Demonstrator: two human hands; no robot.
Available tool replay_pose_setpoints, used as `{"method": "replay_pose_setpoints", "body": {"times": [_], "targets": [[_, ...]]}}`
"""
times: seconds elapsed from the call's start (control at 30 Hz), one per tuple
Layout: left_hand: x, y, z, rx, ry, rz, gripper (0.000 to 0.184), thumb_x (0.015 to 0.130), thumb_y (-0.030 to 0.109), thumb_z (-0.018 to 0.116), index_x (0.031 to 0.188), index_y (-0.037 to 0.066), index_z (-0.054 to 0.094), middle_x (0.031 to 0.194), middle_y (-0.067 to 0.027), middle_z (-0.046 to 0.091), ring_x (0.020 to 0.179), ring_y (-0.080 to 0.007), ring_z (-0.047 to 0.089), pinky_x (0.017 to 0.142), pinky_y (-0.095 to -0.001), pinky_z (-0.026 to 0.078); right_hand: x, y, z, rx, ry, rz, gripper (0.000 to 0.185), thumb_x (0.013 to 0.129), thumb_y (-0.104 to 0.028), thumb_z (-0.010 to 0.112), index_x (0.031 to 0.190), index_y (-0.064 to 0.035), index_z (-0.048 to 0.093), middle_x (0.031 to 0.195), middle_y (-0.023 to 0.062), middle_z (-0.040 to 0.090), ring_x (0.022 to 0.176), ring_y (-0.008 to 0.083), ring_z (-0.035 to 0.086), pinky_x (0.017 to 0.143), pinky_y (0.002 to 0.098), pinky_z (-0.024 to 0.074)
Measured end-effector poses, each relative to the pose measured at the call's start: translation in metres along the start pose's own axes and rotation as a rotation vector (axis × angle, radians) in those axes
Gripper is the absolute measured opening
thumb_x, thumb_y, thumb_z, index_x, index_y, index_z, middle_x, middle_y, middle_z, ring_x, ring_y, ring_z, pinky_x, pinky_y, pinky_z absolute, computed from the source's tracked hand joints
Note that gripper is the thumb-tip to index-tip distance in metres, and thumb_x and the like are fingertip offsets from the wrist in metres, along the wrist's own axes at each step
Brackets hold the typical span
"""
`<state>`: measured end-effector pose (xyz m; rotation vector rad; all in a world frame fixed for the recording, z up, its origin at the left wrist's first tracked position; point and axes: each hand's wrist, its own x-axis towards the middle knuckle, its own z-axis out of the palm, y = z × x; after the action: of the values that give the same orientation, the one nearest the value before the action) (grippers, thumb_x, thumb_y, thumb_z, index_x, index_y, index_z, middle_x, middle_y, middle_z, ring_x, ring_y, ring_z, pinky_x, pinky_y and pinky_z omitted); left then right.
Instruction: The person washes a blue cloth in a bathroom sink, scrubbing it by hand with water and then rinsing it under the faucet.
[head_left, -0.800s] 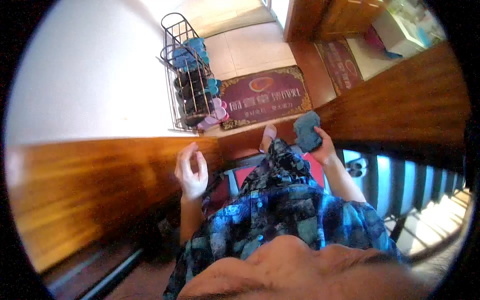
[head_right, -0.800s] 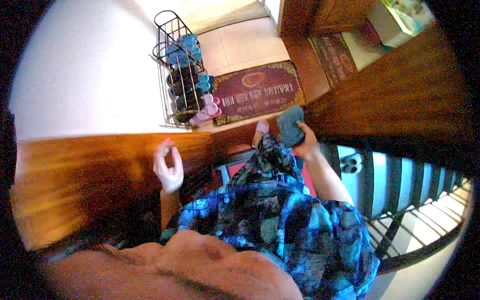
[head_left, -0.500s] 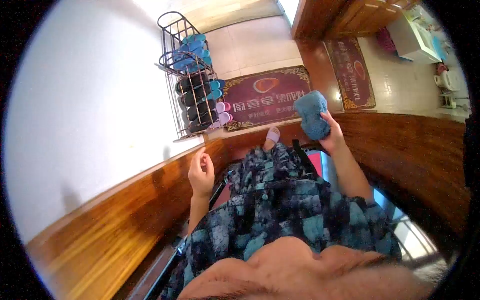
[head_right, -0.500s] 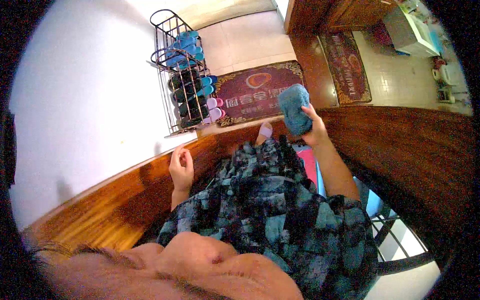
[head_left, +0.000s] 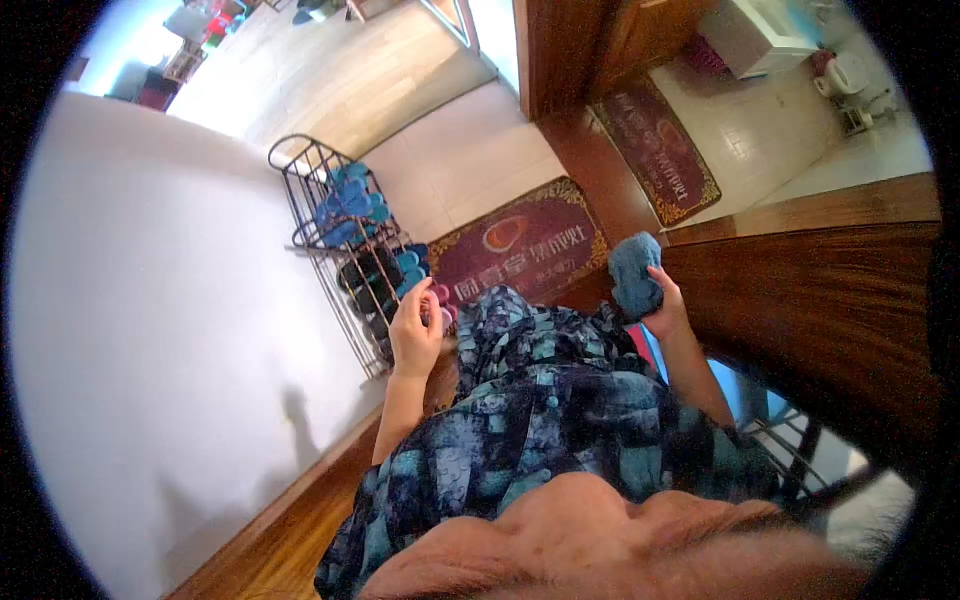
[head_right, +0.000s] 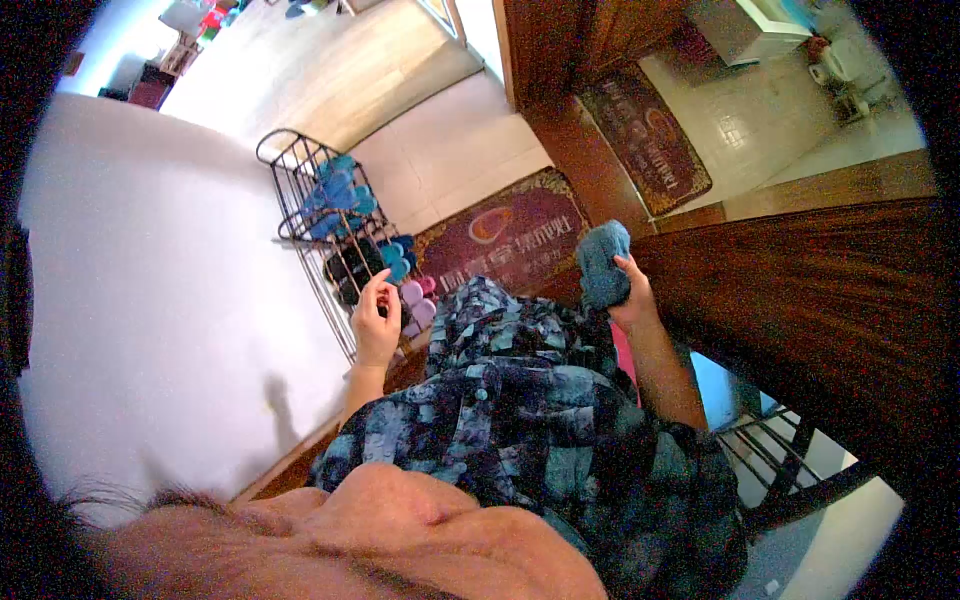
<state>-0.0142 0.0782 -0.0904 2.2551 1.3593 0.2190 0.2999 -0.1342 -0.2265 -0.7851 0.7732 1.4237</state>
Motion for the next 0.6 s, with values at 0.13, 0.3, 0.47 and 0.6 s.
{"method": "replay_pose_setpoints", "body": {"times": [0.13,0.3,0.47,0.6], "targets": [[0.032,-0.009,0.009,-0.032,-0.007,0.062,0.027,0.086,0.005,0.056,0.113,0.005,0.056,0.082,-0.0095,0.061,0.067,-0.0203,0.062,0.060,-0.0306,0.050,0.014,0.010,-0.012,0.112,-0.016,-0.124,0.044,0.087,-0.018,0.056,0.128,-0.0109,0.042,0.117,0.0130,0.055,0.101,0.0328,0.057,0.085,0.0504,0.0475],[0.054,-0.006,0.028,-0.088,-0.105,0.191,0.028,0.083,0.006,0.058,0.111,0.007,0.057,0.084,-0.0121,0.063,0.068,-0.0236,0.063,0.060,-0.0334,0.050,0.022,0.016,0.010,0.177,-0.023,-0.179,0.044,0.088,-0.020,0.055,0.129,-0.0102,0.041,0.121,0.0121,0.054,0.105,0.0320,0.056,0.088,0.0499,0.0464],[0.090,-0.014,0.042,-0.111,-0.187,0.172,0.029,0.084,0.007,0.058,0.113,0.006,0.055,0.084,-0.0119,0.062,0.073,-0.0247,0.062,0.065,-0.0348,0.050,0.012,0.012,0.045,0.069,0.013,-0.324,0.044,0.088,-0.023,0.056,0.125,-0.0015,0.046,0.119,0.0155,0.056,0.108,0.0326,0.055,0.091,0.0482,0.0454],[0.151,-0.005,0.034,-0.076,-0.291,0.224,0.030,0.083,0.007,0.058,0.113,0.005,0.055,0.083,-0.0115,0.062,0.075,-0.0257,0.061,0.067,-0.0354,0.050,0.002,-0.024,0.069,0.165,0.011,-0.350,0.047,0.087,-0.025,0.057,0.126,-0.0025,0.045,0.120,0.0154,0.055,0.109,0.0324,0.054,0.091,0.0490,0.0447]]}}
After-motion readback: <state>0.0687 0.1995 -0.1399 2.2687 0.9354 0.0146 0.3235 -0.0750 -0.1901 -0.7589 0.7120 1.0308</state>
